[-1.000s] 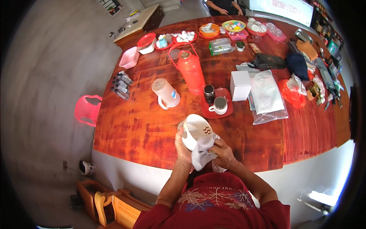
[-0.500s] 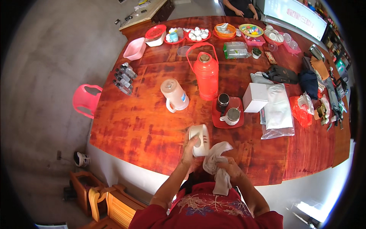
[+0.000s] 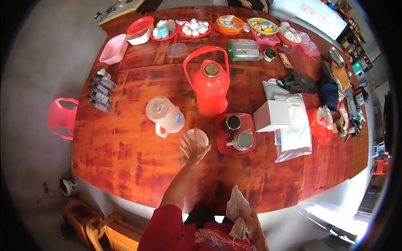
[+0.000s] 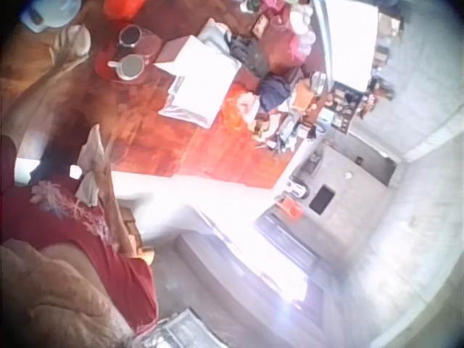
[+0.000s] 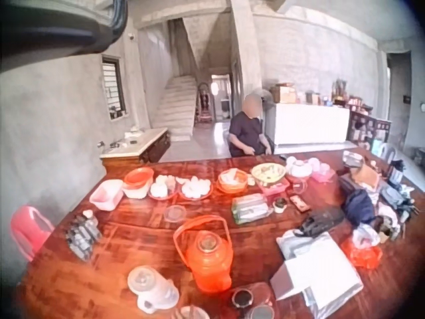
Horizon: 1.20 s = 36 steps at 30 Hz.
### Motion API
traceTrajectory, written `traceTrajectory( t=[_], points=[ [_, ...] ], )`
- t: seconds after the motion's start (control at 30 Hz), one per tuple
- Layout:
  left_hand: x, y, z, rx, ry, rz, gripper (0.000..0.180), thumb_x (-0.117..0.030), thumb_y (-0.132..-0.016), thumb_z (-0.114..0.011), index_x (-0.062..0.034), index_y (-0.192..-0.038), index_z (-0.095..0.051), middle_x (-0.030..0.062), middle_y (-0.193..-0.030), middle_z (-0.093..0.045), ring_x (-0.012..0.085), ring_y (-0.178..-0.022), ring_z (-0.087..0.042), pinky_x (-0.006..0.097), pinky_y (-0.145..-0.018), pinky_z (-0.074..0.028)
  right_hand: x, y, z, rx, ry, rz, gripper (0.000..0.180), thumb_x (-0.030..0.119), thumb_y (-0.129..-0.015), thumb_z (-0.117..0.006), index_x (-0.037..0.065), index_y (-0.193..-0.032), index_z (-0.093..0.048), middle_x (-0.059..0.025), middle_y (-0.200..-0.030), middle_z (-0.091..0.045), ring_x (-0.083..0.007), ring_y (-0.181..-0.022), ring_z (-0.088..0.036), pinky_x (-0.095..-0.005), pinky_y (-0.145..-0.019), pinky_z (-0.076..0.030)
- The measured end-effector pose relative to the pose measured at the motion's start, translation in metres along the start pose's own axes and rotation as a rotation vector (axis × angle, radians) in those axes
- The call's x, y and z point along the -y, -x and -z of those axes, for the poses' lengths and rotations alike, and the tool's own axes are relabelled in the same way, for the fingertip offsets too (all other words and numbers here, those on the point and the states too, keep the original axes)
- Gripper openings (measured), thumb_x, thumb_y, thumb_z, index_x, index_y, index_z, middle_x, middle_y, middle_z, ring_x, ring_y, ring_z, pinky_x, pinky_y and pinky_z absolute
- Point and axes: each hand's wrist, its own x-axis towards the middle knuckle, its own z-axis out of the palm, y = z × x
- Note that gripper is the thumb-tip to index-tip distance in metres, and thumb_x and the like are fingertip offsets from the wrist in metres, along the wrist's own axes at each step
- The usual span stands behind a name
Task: The person wipes several items on a cluttered table using a white cloth. They handle a small box, a mug, a thermos, and a pitcher, wiping each one individually and placing them back on the table.
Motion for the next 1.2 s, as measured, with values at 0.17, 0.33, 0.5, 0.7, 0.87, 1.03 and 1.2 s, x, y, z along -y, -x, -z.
traceTrajectory(
  t=[0.17, 0.33, 0.5, 0.7, 0.87, 1.03, 1.2],
  points=[
    [0.005, -0.035, -0.029, 0.014, -0.033, 0.002, 0.107, -0.051, -0.052, -0.078, -0.0283, -0.140, -0.022, 0.0184, -0.139, -0.015, 0.0429, -0.127, -0.018, 0.064, -0.089, -0.029, -0.004, 0.003, 0.001, -0.112, -0.023, -0.028, 0.025, 0.010, -0.082, -0.054, -0.001, -0.103, -0.062, -0.0001, -0.082, -0.060, -0.0084, -0.072, -0.054, -0.0244, -0.062, -0.044],
    [-0.007, -0.056, -0.029, 0.144, -0.015, -0.003, 0.115, -0.057, -0.050, -0.078, -0.0301, -0.143, -0.016, 0.0195, -0.145, -0.005, 0.0447, -0.133, -0.006, 0.067, -0.094, -0.021, -0.009, -0.009, -0.003, -0.086, -0.001, -0.060, 0.025, 0.009, -0.082, -0.054, -0.001, -0.104, -0.061, -0.0003, -0.082, -0.061, -0.0086, -0.072, -0.055, -0.0245, -0.062, -0.045],
    [-0.008, -0.045, -0.011, -0.053, 0.116, -0.044, 0.118, -0.054, -0.052, -0.079, -0.0189, -0.144, -0.013, 0.0210, -0.143, -0.007, 0.0453, -0.133, -0.006, 0.067, -0.098, -0.015, -0.002, -0.017, -0.015, -0.034, -0.059, -0.057, 0.025, 0.007, -0.082, -0.055, 0.000, -0.106, -0.061, -0.0005, -0.084, -0.062, -0.0100, -0.073, -0.057, -0.0250, -0.063, -0.046],
    [0.086, -0.037, 0.024, -0.725, 0.453, 0.236, 0.083, -0.033, -0.061, -0.083, 0.0001, -0.121, -0.036, 0.0206, -0.126, -0.033, 0.0317, -0.118, -0.032, 0.049, -0.094, -0.030, -0.004, -0.023, -0.014, -0.014, 0.111, -0.072, 0.028, 0.006, -0.083, -0.055, 0.001, -0.110, -0.060, -0.0031, -0.093, -0.062, -0.0126, -0.080, -0.059, -0.0263, -0.067, -0.048],
    [0.168, -0.096, 0.020, -0.295, 1.052, 0.194, 0.058, -0.026, -0.058, -0.086, -0.0020, -0.095, -0.048, 0.0119, -0.090, -0.055, 0.0205, -0.087, -0.054, 0.038, -0.067, -0.046, 0.019, -0.018, -0.032, 0.038, 0.328, -0.095, 0.031, 0.016, -0.085, -0.055, -0.002, -0.110, -0.059, -0.0092, -0.094, -0.064, -0.0197, -0.080, -0.061, -0.0311, -0.070, -0.049],
    [0.134, -0.096, 0.033, -0.160, 1.374, 0.173, 0.056, -0.015, -0.060, -0.085, -0.0036, -0.092, -0.042, 0.0056, -0.081, -0.056, 0.0147, -0.074, -0.053, 0.030, -0.055, -0.048, 0.029, 0.004, -0.038, 0.042, 0.125, -0.068, 0.033, 0.019, -0.083, -0.059, -0.001, -0.109, -0.061, -0.0063, -0.084, -0.065, -0.0174, -0.074, -0.061, -0.0306, -0.067, -0.049],
    [0.171, -0.079, 0.019, -0.388, 1.236, 0.237, 0.056, -0.010, -0.056, -0.087, -0.0042, -0.088, -0.042, 0.0063, -0.082, -0.058, 0.0146, -0.075, -0.054, 0.031, -0.060, -0.050, 0.000, -0.025, -0.010, 0.220, 0.157, 0.187, 0.031, 0.009, -0.083, -0.056, -0.001, -0.112, -0.058, -0.0078, -0.100, -0.063, -0.0168, -0.082, -0.062, -0.0289, -0.071, -0.050]
  ],
)
